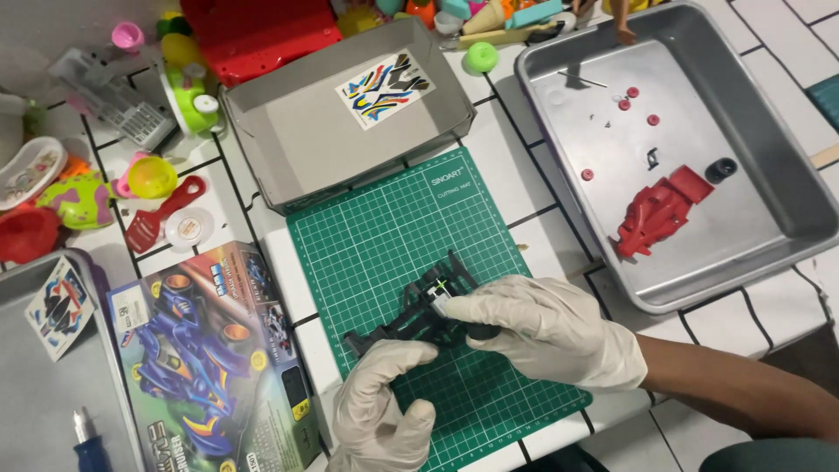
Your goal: Assembling a red mini 4WD toy car by installing internal components and snapping the body shell onto the chassis.
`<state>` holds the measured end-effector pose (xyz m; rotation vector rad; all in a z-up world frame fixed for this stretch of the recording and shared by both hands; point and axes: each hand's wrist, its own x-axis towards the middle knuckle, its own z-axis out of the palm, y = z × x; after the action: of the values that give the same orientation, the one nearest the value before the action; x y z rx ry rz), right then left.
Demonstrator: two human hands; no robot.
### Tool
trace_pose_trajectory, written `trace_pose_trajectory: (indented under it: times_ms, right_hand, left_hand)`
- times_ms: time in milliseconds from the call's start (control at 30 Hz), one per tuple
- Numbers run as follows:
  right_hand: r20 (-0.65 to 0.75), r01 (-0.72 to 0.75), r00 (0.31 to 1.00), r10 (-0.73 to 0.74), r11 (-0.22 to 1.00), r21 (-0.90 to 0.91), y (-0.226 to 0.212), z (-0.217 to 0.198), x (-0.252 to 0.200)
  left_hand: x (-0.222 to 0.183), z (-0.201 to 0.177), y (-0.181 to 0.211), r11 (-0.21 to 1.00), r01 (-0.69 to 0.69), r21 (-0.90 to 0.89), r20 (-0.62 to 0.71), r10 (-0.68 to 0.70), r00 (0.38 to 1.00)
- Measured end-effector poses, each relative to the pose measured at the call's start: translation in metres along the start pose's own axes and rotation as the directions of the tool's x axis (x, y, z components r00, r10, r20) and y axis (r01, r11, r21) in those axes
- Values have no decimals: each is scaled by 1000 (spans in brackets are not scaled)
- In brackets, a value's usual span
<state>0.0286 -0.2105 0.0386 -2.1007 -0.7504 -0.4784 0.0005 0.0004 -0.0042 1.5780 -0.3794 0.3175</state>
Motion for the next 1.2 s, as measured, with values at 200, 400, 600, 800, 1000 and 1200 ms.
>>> trace_pose_trajectory:
  times_ms: [200,400,600,800,1000,1200]
  right_hand:
    - [-161,-2,987,-2,1000,-28,1,-4,6]
    - [-122,-330,896,427,824,461,-11,-25,32]
    - [66,-732,356,932,234,640,-23,-63,60]
    - [-137,-726,324,936,339,598,-16,-120,32]
    - [-481,-751,439,759,604,267,20,-161,-19]
    - [-492,-838,325,808,487,245,64,-180,-50]
  left_hand:
    - [-2,2,-4,995,-99,20,-62,100,993]
    - [2,-1,-1,976,-215,36,34,214,976]
    - [3,-3,0,979,-201,27,-3,201,980]
    - [4,-5,4,981,-193,8,-14,193,981]
    - [6,-3,13,978,-209,16,-39,210,977]
    - [8,-7,14,987,-159,22,8,159,987]
